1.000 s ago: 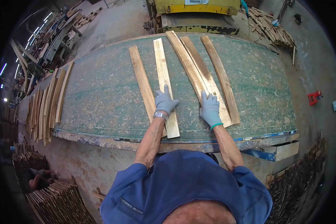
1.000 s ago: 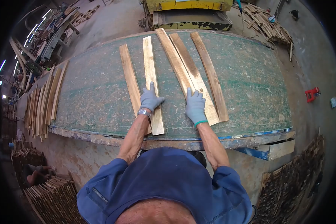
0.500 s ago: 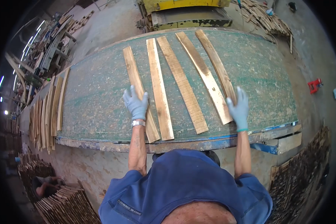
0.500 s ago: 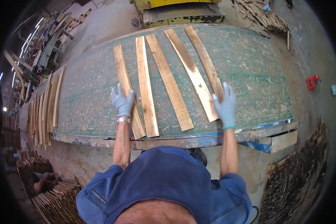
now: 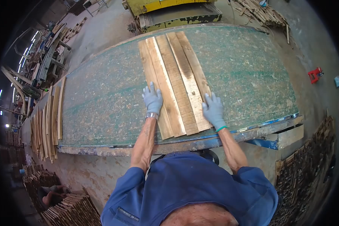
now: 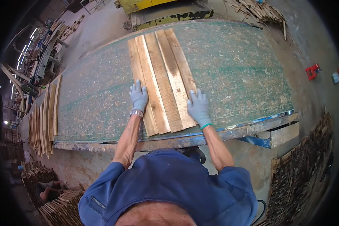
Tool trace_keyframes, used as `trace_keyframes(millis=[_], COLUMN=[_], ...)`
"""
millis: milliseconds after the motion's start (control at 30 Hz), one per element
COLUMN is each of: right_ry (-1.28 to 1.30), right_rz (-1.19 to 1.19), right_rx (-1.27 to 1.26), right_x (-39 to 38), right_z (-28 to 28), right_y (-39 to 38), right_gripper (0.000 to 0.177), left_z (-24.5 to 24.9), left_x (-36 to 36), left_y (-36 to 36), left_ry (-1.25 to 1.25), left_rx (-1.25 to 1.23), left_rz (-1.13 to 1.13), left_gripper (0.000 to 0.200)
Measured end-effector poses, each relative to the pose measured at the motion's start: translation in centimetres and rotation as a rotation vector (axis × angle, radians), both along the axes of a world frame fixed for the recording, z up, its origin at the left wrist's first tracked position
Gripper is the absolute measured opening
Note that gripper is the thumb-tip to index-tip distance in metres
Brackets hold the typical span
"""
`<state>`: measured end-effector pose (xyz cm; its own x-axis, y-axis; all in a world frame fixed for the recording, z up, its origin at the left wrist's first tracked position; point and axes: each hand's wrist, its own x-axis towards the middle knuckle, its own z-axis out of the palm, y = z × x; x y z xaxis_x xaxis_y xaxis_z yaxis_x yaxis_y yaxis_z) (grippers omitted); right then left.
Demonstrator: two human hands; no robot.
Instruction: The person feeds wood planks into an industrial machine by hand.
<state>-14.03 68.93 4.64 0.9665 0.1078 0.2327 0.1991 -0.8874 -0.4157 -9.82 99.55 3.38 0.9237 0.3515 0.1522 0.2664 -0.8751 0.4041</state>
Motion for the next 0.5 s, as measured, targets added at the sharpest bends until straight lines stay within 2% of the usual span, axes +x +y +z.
trace_keyframes(millis=[67,167,267,367,400,500], right_ry=[-0.010,0.075,0.172,-0.114,-0.076,0.288], right_rz=[-0.019,-0.174,-0.343,-0.191,-0.087,0.093], right_rx=[0.007,0.066,-0.063,0.241,0.310,0.047], right_x=[-1.4,-1.1,-0.2,-0.4,-0.7,-3.3], right_z=[0.8,2.9,5.5,1.0,1.5,5.7], right_y=[0.6,-2.1,-6.4,-9.0,-7.6,-3.6], right_gripper=[0.061,0.070,0.075,0.076,0.083,0.093], left_z=[0.6,1.4,1.3,0.8,1.0,1.3], left_x=[-0.2,-0.8,-1.0,-0.8,-0.4,-0.9], left_y=[-0.4,-0.4,-0.3,-0.1,-0.5,-0.3], left_ry=[0.009,0.013,-0.058,-0.080,-0.093,-0.100], left_rx=[0.027,0.047,0.006,0.002,-0.001,0.006], left_rz=[-0.027,-0.059,-0.078,-0.080,-0.077,-0.096], left_gripper=[0.061,0.061,0.061,0.060,0.060,0.060])
